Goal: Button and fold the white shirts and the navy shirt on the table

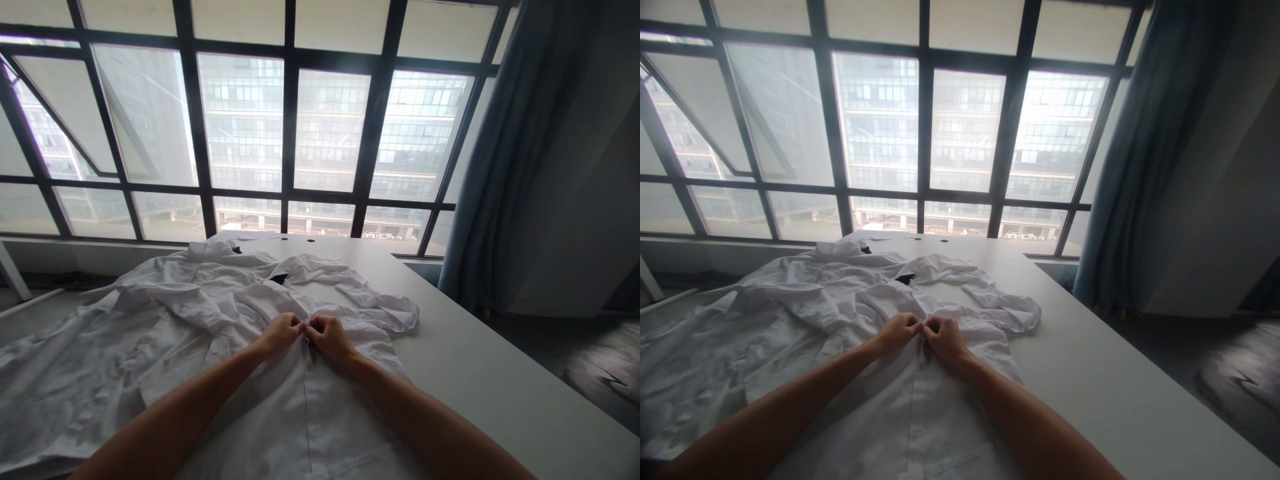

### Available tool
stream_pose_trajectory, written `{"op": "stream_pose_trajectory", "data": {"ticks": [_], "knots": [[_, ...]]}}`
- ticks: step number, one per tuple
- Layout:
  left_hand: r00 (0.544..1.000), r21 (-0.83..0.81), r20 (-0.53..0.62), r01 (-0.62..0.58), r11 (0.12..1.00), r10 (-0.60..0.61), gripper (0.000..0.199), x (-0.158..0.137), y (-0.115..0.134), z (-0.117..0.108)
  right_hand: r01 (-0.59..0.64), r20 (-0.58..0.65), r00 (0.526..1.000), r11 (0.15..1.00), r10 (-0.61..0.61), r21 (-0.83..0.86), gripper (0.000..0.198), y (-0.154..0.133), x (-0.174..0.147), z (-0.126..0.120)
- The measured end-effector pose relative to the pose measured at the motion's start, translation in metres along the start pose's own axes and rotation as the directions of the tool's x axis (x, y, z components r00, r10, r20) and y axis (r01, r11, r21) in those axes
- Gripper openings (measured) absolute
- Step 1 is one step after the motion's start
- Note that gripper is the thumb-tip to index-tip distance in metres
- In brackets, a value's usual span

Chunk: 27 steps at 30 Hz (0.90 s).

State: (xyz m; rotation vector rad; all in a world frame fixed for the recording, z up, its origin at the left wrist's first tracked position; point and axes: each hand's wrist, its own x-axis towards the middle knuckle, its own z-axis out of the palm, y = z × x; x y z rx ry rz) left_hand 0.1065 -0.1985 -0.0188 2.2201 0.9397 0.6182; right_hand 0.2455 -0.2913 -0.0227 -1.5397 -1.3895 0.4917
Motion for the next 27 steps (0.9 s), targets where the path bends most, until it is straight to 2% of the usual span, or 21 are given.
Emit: {"op": "stream_pose_trajectory", "data": {"ticks": [5,11,20,27], "knots": [[0.996,-0.194,0.086,0.032,0.981,-0.015,0.034,-0.004,0.000,-0.002,0.063,0.023,0.998,0.996,-0.062,-0.057,0.019,-0.003,-0.002,-0.003],[0.993,-0.209,0.116,-0.009,0.978,0.034,0.034,-0.007,-0.001,0.000,0.072,0.013,0.997,0.992,-0.071,-0.101,0.019,-0.006,-0.004,-0.004],[0.995,-0.211,0.089,-0.032,0.977,0.052,0.032,-0.010,0.001,0.004,0.099,0.036,0.995,0.982,-0.094,-0.160,0.018,-0.007,-0.005,-0.007],[0.999,-0.212,-0.030,-0.033,0.977,0.027,0.032,-0.009,0.000,0.009,0.139,0.011,0.990,0.985,-0.138,-0.098,0.022,-0.005,-0.007,-0.004]]}}
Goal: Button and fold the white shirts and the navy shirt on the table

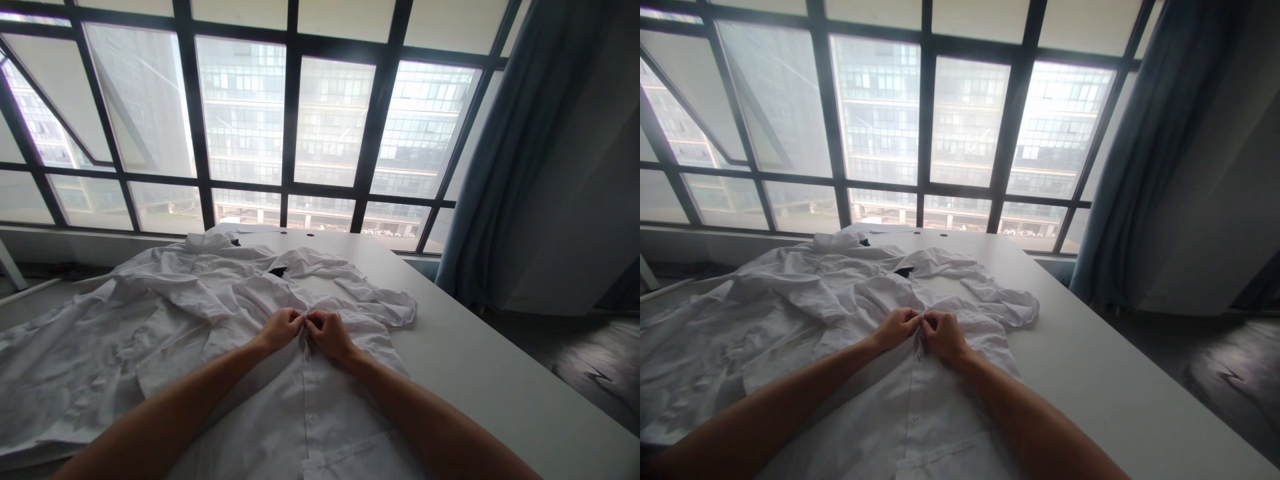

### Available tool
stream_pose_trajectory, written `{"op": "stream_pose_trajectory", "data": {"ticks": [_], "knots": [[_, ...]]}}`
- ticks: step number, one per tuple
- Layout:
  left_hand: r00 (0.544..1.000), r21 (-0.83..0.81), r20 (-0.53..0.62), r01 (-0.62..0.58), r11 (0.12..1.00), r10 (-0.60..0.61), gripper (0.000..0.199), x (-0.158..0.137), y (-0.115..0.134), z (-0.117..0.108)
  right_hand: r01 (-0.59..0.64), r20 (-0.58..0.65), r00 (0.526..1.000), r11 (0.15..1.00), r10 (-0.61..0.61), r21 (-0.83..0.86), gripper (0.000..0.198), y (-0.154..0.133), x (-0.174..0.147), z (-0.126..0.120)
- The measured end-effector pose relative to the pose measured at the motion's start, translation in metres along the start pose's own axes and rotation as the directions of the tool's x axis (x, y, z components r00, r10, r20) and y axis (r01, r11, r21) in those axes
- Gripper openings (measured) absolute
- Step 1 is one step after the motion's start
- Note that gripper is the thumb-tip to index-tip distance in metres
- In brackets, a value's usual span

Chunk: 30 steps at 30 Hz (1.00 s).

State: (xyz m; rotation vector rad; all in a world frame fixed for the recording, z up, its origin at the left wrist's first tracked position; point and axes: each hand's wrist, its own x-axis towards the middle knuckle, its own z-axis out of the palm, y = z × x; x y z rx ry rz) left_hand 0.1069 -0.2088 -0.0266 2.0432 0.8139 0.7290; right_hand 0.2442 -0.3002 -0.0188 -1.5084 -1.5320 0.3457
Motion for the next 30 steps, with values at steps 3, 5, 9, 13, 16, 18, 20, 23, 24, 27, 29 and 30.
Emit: {"op": "stream_pose_trajectory", "data": {"ticks": [3,5,9,13,16,18,20,23,24,27,29,30], "knots": [[1.000,-0.034,0.014,0.012,0.999,-0.011,0.033,0.000,0.000,0.000,-0.036,-0.008,0.999,0.997,0.036,0.071,0.025,0.004,0.001,0.002],[0.998,-0.069,0.058,0.020,0.997,-0.016,0.031,0.000,0.001,0.000,-0.076,-0.004,0.997,0.992,0.077,0.102,0.026,0.008,0.003,0.003],[0.994,-0.136,0.102,0.043,0.990,-0.029,0.028,-0.001,0.002,-0.001,-0.082,-0.005,0.997,0.992,0.083,0.100,0.024,0.012,0.004,0.004],[0.989,-0.211,0.139,0.086,0.974,-0.058,0.035,0.000,0.002,0.000,-0.073,0.003,0.997,0.994,0.073,0.087,0.023,0.011,0.004,0.003],[0.986,-0.216,0.142,0.115,0.970,-0.085,0.043,0.001,0.000,0.001,-0.067,-0.015,0.998,0.996,0.068,0.062,0.020,0.008,0.004,0.003],[0.990,-0.194,0.123,0.091,0.977,-0.068,0.046,0.000,-0.001,0.002,-0.044,-0.045,0.998,0.999,0.044,0.016,0.014,0.006,0.003,0.003],[0.994,-0.173,0.097,0.060,0.983,-0.044,0.049,-0.001,-0.002,0.003,-0.011,-0.072,0.997,0.999,0.009,-0.032,0.011,0.004,0.002,0.003],[0.997,-0.163,0.074,0.047,0.985,-0.036,0.050,-0.002,-0.003,0.003,0.017,-0.073,0.997,0.999,-0.020,-0.035,0.011,0.002,0.002,0.003],[0.997,-0.159,0.069,0.051,0.986,-0.041,0.049,-0.002,-0.003,0.003,0.019,-0.065,0.998,1.000,-0.020,-0.020,0.012,0.002,0.001,0.003],[0.997,-0.146,0.049,0.072,0.987,-0.065,0.045,-0.001,-0.003,0.003,0.029,-0.037,0.999,0.999,-0.028,0.028,0.014,0.003,0.001,0.004],[0.996,-0.143,0.041,0.083,0.986,-0.078,0.040,0.000,-0.002,0.003,0.039,-0.024,0.999,0.998,-0.038,0.054,0.016,0.004,0.000,0.004],[0.996,-0.142,0.037,0.085,0.986,-0.081,0.038,0.000,-0.002,0.003,0.038,-0.020,0.999,0.997,-0.037,0.066,0.017,0.004,0.000,0.004]]}}
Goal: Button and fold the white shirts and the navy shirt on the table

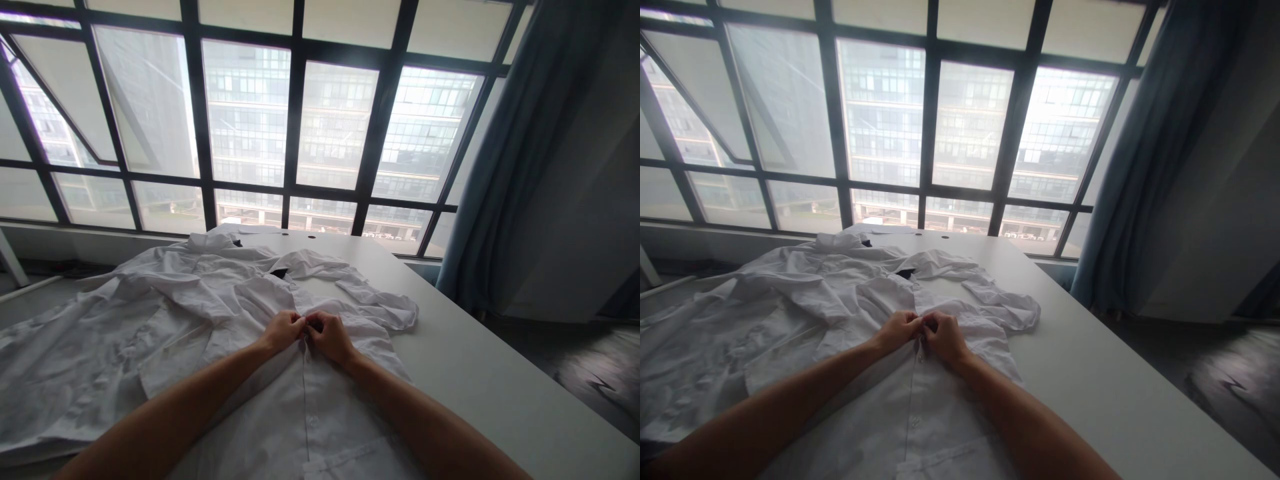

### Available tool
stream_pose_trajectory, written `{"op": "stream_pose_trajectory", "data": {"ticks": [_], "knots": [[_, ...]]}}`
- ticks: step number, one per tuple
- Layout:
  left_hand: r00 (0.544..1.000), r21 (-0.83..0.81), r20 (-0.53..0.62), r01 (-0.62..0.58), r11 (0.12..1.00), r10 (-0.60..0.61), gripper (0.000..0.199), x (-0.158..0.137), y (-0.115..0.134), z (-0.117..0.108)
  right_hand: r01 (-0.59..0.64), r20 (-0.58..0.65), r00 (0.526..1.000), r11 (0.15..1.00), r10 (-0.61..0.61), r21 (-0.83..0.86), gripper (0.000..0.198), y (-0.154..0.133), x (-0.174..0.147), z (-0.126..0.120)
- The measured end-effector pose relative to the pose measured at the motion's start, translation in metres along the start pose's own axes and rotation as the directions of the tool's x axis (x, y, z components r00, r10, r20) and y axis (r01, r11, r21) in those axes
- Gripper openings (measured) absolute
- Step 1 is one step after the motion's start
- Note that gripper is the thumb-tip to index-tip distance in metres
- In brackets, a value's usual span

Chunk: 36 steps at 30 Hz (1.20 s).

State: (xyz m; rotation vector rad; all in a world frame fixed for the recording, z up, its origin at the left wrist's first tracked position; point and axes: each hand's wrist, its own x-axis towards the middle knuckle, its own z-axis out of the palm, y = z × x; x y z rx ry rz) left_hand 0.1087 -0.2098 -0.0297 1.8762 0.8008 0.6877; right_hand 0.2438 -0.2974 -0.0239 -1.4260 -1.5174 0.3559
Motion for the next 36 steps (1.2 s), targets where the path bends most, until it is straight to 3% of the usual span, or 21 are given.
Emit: {"op": "stream_pose_trajectory", "data": {"ticks": [9,15,26,36], "knots": [[0.995,-0.027,-0.045,-0.088,0.996,0.087,0.028,-0.003,0.004,0.003,-0.086,-0.042,0.995,0.996,0.087,0.028,0.019,0.003,0.003,-0.002],[0.991,-0.077,-0.042,-0.132,0.988,0.129,0.027,-0.005,0.006,0.003,-0.085,0.007,0.996,0.994,0.085,0.063,0.020,0.004,0.005,-0.005],[0.991,-0.210,0.054,-0.108,0.972,0.122,0.033,-0.007,0.006,0.003,-0.006,0.079,0.997,0.999,0.002,0.045,0.015,0.013,0.004,-0.009],[0.995,-0.204,0.085,-0.042,0.978,0.061,0.039,-0.006,0.009,0.001,-0.029,0.009,1.000,1.000,0.029,0.006,0.014,0.004,0.002,-0.008]]}}
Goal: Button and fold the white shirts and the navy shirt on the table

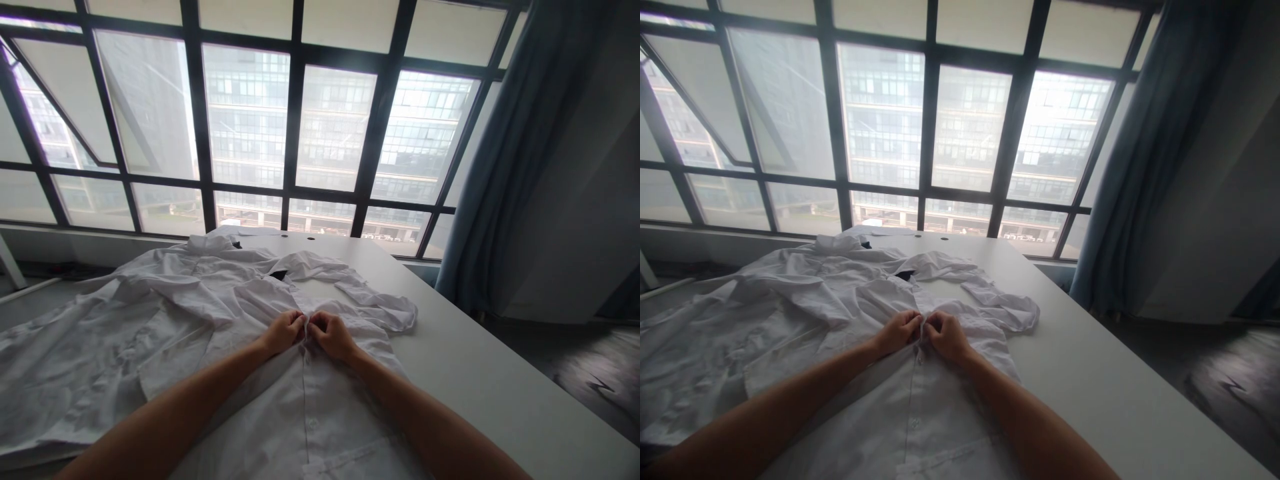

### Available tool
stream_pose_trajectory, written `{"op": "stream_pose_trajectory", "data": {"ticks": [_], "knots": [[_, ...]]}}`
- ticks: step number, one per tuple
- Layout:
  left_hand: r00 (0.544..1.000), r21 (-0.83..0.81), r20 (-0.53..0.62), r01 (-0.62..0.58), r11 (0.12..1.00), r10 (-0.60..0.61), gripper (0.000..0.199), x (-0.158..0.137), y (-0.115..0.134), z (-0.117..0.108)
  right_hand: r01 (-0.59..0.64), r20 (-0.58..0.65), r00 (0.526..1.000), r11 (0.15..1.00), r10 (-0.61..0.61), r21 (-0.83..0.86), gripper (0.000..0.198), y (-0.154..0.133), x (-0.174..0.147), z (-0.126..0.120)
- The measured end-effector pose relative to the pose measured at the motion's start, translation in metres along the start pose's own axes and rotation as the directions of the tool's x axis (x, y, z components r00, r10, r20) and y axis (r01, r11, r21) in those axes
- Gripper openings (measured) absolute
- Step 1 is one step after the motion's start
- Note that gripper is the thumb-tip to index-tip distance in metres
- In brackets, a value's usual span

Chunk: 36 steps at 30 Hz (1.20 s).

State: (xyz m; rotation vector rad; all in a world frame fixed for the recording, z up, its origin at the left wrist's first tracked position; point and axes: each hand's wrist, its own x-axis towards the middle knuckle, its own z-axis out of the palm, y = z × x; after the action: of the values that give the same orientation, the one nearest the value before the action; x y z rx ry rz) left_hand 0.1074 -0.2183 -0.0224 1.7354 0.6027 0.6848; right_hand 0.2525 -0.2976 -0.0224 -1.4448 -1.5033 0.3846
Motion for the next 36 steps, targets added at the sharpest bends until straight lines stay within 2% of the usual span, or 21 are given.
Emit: {"op": "stream_pose_trajectory", "data": {"ticks": [10,14,19,25,32,36], "knots": [[1.000,0.060,0.012,-0.017,0.998,0.017,0.046,-0.0022,0.0071,-0.0023,-0.036,-0.035,0.999,0.993,0.032,-0.116,0.015,-0.0089,-0.0029,0.0004],[1.000,0.005,0.017,0.004,1.000,-0.004,0.044,-0.0013,0.0060,-0.0025,-0.037,-0.036,0.999,0.990,0.032,-0.138,0.015,-0.0087,-0.0027,0.0006],[0.999,-0.013,-0.006,0.031,0.999,-0.031,0.038,0.0017,0.0018,-0.0036,-0.026,-0.037,0.999,0.990,0.021,-0.142,0.015,-0.0101,-0.0033,0.0000],[0.997,0.000,-0.069,-0.028,1.000,0.028,0.028,0.0012,0.0022,-0.0077,-0.024,-0.049,0.999,0.985,0.016,-0.169,0.014,-0.0080,-0.0043,-0.0001],[0.993,0.005,-0.110,0.034,0.999,-0.033,0.030,-0.0012,0.0033,-0.0091,-0.024,-0.031,0.999,0.983,0.018,-0.181,0.016,-0.0076,-0.0044,-0.0009],[0.994,0.004,-0.106,0.025,1.000,-0.024,0.030,-0.0017,0.0043,-0.0085,-0.017,-0.016,1.000,0.984,0.014,-0.177,0.016,-0.0079,-0.0045,-0.0016]]}}
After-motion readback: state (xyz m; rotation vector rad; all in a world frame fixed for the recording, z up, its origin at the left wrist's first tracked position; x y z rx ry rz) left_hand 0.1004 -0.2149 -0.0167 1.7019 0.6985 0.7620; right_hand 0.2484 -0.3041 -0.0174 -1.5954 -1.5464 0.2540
